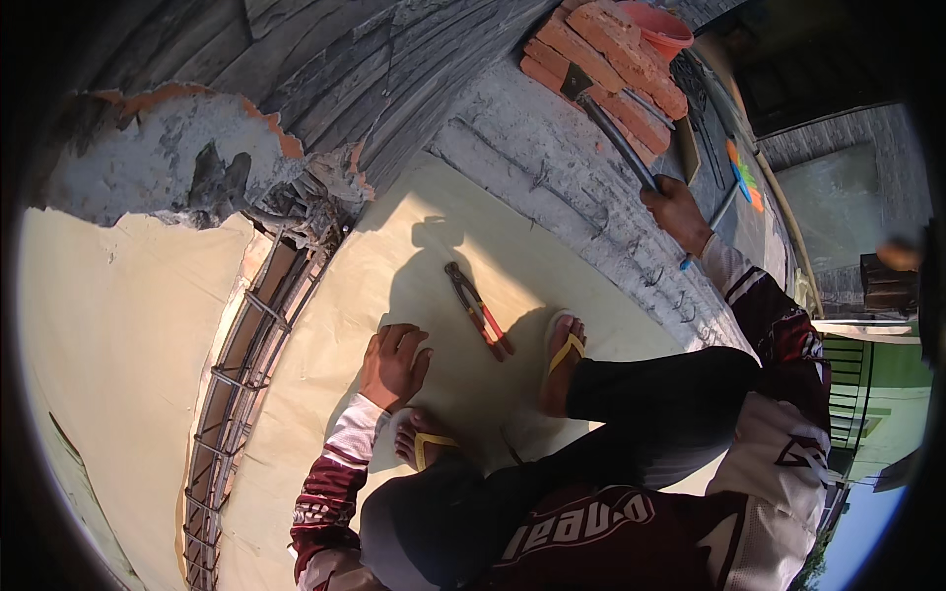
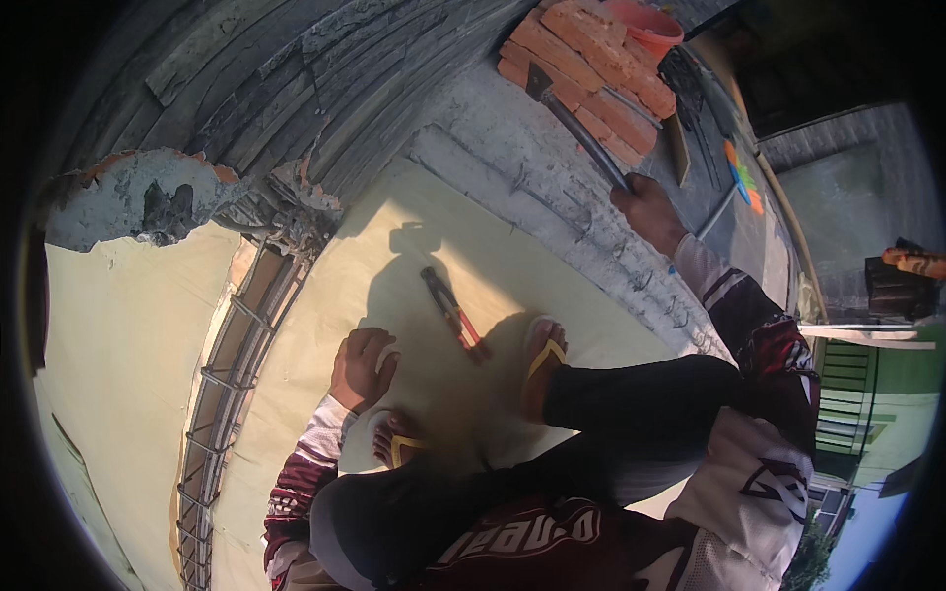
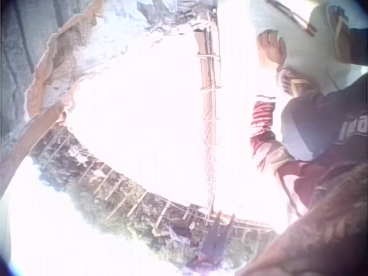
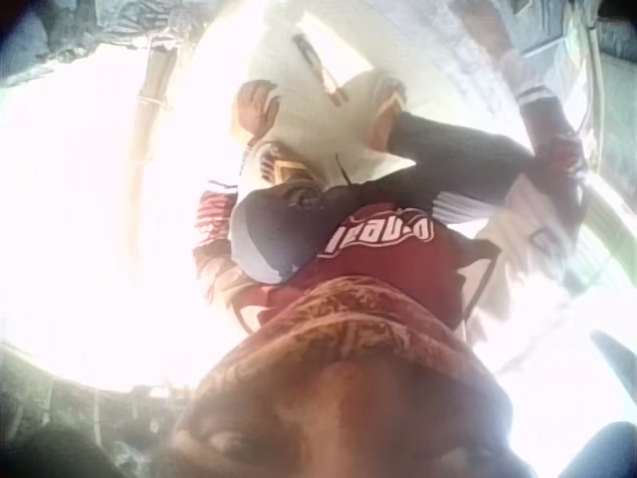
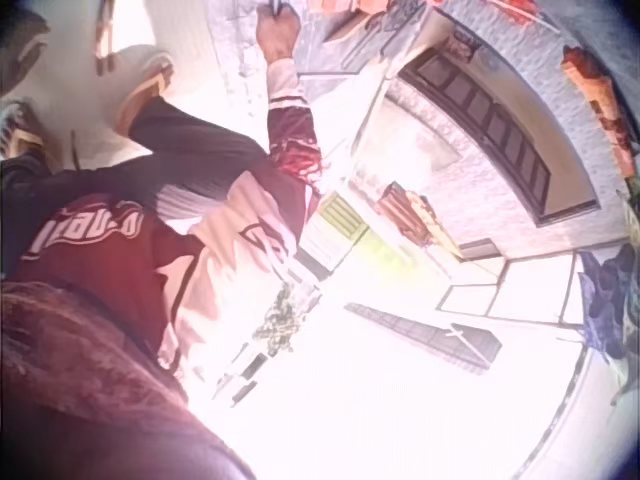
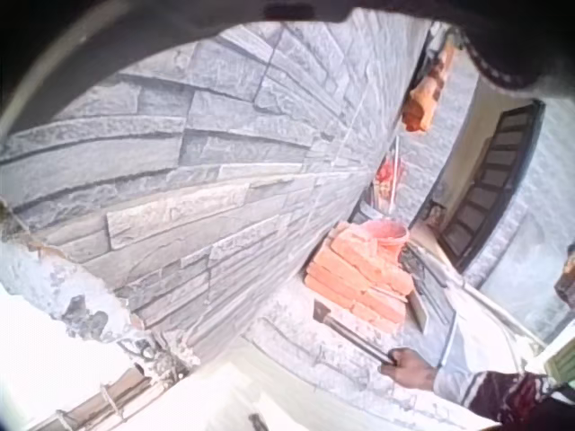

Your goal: The person is installing rebar on a rooftop, using pliers to secure the rebar to a metal frame. They are working methodically along the edge of the roof, ensuring the rebar is properly aligned and fastened.

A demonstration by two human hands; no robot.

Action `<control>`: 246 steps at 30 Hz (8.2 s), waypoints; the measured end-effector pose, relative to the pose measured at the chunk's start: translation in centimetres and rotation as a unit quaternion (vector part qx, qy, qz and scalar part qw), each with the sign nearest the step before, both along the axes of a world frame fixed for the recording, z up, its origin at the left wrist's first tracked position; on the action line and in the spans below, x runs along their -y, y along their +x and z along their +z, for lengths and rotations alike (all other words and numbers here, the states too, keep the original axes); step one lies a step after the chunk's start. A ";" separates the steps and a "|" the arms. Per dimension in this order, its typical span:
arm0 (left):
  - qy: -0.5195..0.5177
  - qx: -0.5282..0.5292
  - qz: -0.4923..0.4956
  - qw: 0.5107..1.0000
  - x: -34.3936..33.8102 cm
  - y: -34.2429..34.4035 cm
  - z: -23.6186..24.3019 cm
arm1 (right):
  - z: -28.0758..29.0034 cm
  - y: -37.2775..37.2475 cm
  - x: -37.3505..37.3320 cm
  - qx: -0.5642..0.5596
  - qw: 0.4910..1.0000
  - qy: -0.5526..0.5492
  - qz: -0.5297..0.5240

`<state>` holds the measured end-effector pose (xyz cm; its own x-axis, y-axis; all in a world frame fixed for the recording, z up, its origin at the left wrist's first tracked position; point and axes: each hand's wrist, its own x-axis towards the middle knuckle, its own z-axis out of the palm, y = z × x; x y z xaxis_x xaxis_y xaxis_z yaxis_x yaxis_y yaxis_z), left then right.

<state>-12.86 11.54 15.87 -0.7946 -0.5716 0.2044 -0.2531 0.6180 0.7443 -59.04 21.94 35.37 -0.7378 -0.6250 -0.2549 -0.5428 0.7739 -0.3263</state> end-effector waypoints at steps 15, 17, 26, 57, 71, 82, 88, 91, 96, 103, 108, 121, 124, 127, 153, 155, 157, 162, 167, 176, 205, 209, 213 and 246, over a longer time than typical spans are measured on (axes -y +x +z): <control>0.063 0.143 0.206 0.966 -6.4 8.0 0.7 | -2.6 -33.6 10.1 -0.041 0.976 -0.209 -0.044; 0.074 0.141 0.244 0.957 -8.3 9.6 0.7 | -3.3 -43.7 11.5 -0.166 0.970 -0.129 0.123; 0.106 0.103 0.285 0.947 -9.0 10.5 -1.3 | -3.9 -38.3 10.1 -0.339 0.857 -0.229 0.314; 0.227 0.316 0.229 0.892 13.4 3.3 -10.9 | -24.5 20.8 4.0 -0.035 0.911 0.254 0.322; 0.198 0.330 0.250 0.889 12.9 3.3 -12.1 | -29.2 21.3 0.4 0.006 0.985 0.072 0.159; 0.225 0.291 0.274 0.889 12.8 3.5 -12.7 | -21.1 26.8 9.1 0.512 0.856 0.062 0.040; 0.228 0.285 0.264 0.893 12.7 3.8 -12.7 | -20.4 27.3 13.6 0.248 0.919 0.091 0.294; 0.190 0.266 0.289 0.900 12.4 3.8 -12.8 | -19.7 26.5 16.3 0.037 0.885 0.099 0.454; 0.229 0.283 0.261 0.894 12.4 4.0 -12.8 | -18.6 26.0 20.3 -0.154 0.779 0.169 0.583; 0.241 0.305 0.232 0.892 12.7 4.1 -12.1 | -17.9 26.5 23.1 -0.237 0.697 0.177 0.653; 0.258 0.317 0.231 0.883 13.0 4.2 -11.5 | -18.2 25.6 23.2 -0.240 0.661 0.153 0.694; 0.229 0.276 0.259 0.897 12.6 4.1 -12.5 | -20.0 24.8 22.8 -0.324 0.694 0.201 0.611; 0.235 0.286 0.241 0.897 12.8 4.0 -12.3 | -20.2 24.2 22.6 -0.327 0.695 0.208 0.606; 0.225 0.275 0.265 0.896 12.8 4.1 -12.0 | -20.8 23.9 22.6 -0.329 0.697 0.184 0.610; 0.237 0.296 0.261 0.887 13.2 3.8 -11.2 | -20.2 26.1 15.7 0.558 0.821 0.117 -0.043; 0.239 0.312 0.247 0.885 13.3 3.8 -11.0 | -20.2 26.1 15.8 0.548 0.826 0.121 -0.042; 0.235 0.320 0.241 0.886 13.3 3.7 -10.8 | -20.4 26.1 16.0 0.541 0.832 0.117 -0.038; 0.201 0.311 0.251 0.895 13.1 3.7 -10.8 | -21.1 25.6 16.8 0.565 0.816 0.114 -0.044; 0.211 0.309 0.255 0.892 13.2 3.6 -11.5 | -21.5 25.3 16.8 0.557 0.820 0.125 -0.033; 0.187 0.314 0.264 0.892 12.7 3.5 -11.4 | -23.8 27.6 15.3 0.525 0.844 0.086 -0.066; 0.189 0.331 0.259 0.888 12.8 3.3 -11.1 | -26.0 29.7 15.7 0.636 0.757 0.038 -0.145; 0.201 0.355 0.251 0.878 12.9 3.2 -10.8 | -25.9 29.9 15.6 0.636 0.755 0.039 -0.153; 0.211 0.338 0.259 0.880 12.8 3.3 -11.0 | -26.2 30.7 15.6 0.620 0.768 0.042 -0.157; 0.051 0.045 0.243 0.968 -0.9 2.8 -6.9 | -27.8 29.1 10.2 0.486 0.870 -0.087 0.005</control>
<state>-10.09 12.47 8.92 -0.4384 -0.8960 0.0707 -0.5619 0.3346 0.7565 -29.94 11.74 7.58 -0.2210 -0.7214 -0.6563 0.0474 0.6642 -0.7461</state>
